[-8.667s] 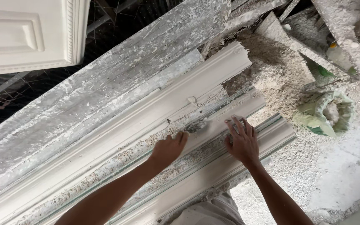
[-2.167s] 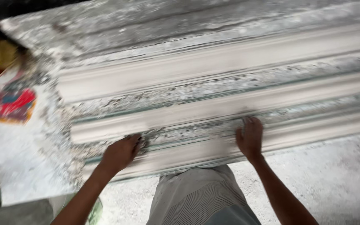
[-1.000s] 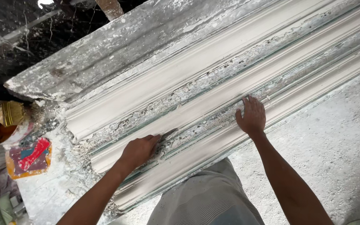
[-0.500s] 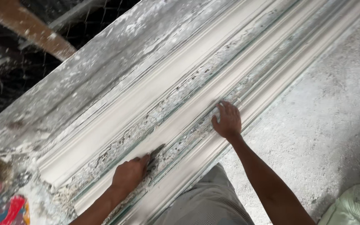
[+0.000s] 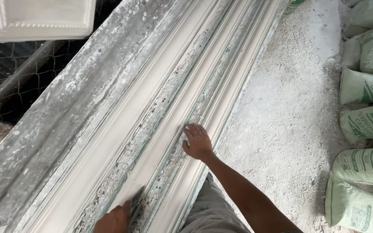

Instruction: The person uses a small scraper to remove dried plaster residue from the grooves of long decorative plaster mold pieces laid on a work surface, working along the mold sections one after another and brushing loosened debris aside by hand.

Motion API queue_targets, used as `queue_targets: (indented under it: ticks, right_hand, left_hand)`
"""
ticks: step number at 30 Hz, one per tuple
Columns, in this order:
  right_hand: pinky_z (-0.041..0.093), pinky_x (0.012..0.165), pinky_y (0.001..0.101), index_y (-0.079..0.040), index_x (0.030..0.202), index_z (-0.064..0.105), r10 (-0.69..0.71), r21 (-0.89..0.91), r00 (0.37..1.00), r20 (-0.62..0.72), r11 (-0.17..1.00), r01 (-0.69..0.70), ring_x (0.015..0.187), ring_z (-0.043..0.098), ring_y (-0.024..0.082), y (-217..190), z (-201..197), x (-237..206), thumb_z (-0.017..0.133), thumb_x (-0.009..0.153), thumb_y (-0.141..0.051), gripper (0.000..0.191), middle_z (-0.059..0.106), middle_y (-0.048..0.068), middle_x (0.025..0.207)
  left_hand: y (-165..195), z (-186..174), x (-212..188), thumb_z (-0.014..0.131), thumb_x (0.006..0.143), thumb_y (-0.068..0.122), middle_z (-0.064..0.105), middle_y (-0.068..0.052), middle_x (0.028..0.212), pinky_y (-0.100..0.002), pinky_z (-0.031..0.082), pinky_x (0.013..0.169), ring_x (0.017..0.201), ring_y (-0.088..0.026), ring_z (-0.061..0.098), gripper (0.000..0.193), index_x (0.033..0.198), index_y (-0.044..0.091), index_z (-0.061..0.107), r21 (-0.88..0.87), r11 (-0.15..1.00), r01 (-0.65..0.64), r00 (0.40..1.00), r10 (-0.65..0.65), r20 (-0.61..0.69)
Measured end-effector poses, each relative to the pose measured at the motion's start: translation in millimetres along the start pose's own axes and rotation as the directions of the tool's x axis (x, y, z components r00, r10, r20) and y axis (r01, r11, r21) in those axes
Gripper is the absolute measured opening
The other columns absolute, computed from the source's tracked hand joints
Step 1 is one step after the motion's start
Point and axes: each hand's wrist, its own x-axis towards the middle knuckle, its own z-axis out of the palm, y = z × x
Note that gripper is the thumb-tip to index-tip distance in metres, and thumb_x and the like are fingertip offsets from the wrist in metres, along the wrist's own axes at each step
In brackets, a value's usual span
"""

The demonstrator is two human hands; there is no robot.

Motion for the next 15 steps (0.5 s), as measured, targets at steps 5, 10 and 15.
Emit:
queue_targets:
  ticks: [5,10,15]
  right_hand:
    - [0.025,0.123,0.0497,-0.007,0.135,0.059,-0.017,0.032,1.0,-0.023,0.999,0.018,0.144,0.041,0.035,2,-3,-3,0.056,0.091,-0.031,0.05,0.051,0.016,0.149]
    - [0.027,0.122,0.0501,-0.005,0.131,0.061,-0.041,0.075,0.995,-0.09,0.996,0.048,0.141,0.044,0.035,3,-7,-3,0.057,0.091,-0.029,0.047,0.053,0.017,0.147]
    - [0.028,0.121,0.0508,-0.004,0.13,0.062,-0.053,0.091,0.996,-0.065,0.994,0.059,0.14,0.046,0.035,5,-11,-2,0.057,0.091,-0.028,0.045,0.054,0.019,0.143]
  left_hand:
    - [-6,10,4,0.056,0.097,0.039,0.074,-0.006,0.112,-0.046,0.063,0.093,0.1,-0.027,0.077,0.047,0.144,0.034,0.052,-0.006,1.0,-0.01,1.0,0.01,-0.029]
    - [-7,25,18,0.054,0.1,0.043,0.073,-0.004,0.118,-0.046,0.063,0.094,0.104,-0.027,0.076,0.047,0.146,0.036,0.05,0.056,0.996,0.076,0.995,-0.079,0.053]
    - [-9,35,38,0.052,0.102,0.044,0.074,-0.006,0.116,-0.043,0.064,0.095,0.103,-0.026,0.078,0.05,0.15,0.035,0.047,0.095,0.993,0.076,0.991,-0.085,0.1]
